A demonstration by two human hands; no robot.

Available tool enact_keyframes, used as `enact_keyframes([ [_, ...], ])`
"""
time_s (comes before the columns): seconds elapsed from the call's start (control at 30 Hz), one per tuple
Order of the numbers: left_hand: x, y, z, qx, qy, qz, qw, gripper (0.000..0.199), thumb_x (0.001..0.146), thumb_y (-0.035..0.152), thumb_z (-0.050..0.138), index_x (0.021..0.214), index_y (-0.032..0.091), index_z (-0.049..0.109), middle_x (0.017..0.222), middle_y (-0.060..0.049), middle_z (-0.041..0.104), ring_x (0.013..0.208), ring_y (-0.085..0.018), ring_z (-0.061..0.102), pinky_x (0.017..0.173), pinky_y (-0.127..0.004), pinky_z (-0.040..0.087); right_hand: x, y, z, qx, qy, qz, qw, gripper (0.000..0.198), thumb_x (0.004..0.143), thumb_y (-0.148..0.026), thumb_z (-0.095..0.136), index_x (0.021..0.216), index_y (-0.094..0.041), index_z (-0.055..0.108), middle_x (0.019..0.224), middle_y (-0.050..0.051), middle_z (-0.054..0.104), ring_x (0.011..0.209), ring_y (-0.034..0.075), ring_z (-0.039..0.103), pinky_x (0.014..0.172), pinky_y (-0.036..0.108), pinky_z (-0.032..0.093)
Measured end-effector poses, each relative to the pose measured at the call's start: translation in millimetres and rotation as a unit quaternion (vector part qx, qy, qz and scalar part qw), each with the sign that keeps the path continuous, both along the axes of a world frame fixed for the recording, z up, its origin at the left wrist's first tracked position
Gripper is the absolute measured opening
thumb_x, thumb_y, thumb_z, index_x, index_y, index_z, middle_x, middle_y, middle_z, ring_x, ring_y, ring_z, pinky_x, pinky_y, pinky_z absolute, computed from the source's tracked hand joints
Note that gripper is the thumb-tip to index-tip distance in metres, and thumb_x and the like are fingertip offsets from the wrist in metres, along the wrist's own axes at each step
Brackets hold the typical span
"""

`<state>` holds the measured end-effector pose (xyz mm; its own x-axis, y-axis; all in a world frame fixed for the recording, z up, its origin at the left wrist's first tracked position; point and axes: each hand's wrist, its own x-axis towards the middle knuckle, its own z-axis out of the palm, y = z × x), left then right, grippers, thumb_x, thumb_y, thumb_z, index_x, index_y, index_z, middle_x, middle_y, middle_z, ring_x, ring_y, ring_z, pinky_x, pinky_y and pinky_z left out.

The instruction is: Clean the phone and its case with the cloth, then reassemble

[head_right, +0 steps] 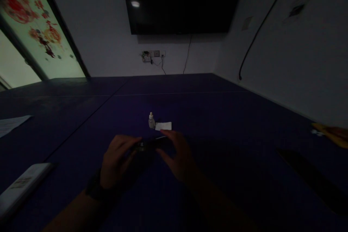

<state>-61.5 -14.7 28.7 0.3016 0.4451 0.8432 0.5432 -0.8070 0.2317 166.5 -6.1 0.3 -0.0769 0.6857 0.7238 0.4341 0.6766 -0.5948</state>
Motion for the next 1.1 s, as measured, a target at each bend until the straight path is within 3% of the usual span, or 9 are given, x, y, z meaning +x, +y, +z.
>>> enact_keyframes([
  [0.1,8.4,-3.6,0.7,0.02,0.048,-0.042,0.998,0.039,0.095,0.011,0.061,0.133,0.021,0.06,0.104,-0.007,0.074,0.093,-0.017,0.067,0.082,-0.031,0.054,-3.8,-9.7,4.8,0.079,-0.071,0.06,0.993,0.047,0.094,-0.028,0.07,0.139,-0.03,0.057,0.125,0.009,0.07,0.115,0.026,0.067,0.099,0.044,0.056],
  [0.3,17.2,-6.2,-6.2,-0.01,0.018,-0.074,0.997,0.039,0.094,0.018,0.068,0.132,0.018,0.059,0.103,-0.007,0.076,0.091,-0.016,0.069,0.083,-0.031,0.055,-8.2,-13.6,-0.1,0.076,-0.034,0.064,0.995,0.028,0.095,-0.03,0.069,0.123,-0.029,0.067,0.103,0.005,0.076,0.094,0.022,0.074,0.082,0.035,0.062],
  [0.43,15.2,-4.3,-8.3,-0.054,-0.075,-0.074,0.993,0.041,0.084,0.028,0.08,0.122,0.022,0.066,0.101,-0.005,0.077,0.089,-0.017,0.069,0.08,-0.031,0.057,-8.1,-11.9,-6.1,0.005,0.035,0.06,0.998,0.02,0.091,-0.035,0.074,0.11,-0.029,0.072,0.1,0.004,0.078,0.09,0.023,0.076,0.082,0.037,0.064],
  [0.63,13.5,-4.7,-9.1,-0.106,-0.098,-0.095,0.985,0.028,0.086,0.031,0.078,0.112,0.023,0.073,0.094,-0.004,0.078,0.083,-0.016,0.073,0.075,-0.029,0.059,-9.5,-9.6,-4.2,-0.116,0.089,0.12,0.982,0.017,0.089,-0.031,0.075,0.106,-0.028,0.076,0.098,0.002,0.081,0.087,0.022,0.078,0.078,0.033,0.065],
  [1.1,12.9,-8.9,-8.5,-0.051,-0.064,-0.094,0.992,0.024,0.087,0.029,0.077,0.109,0.02,0.069,0.093,-0.004,0.078,0.083,-0.016,0.073,0.075,-0.03,0.06,-3.6,-6.9,-10.4,-0.017,0.016,0.113,0.993,0.024,0.093,-0.027,0.071,0.116,-0.032,0.073,0.104,0.001,0.081,0.091,0.022,0.079,0.081,0.033,0.065],
])
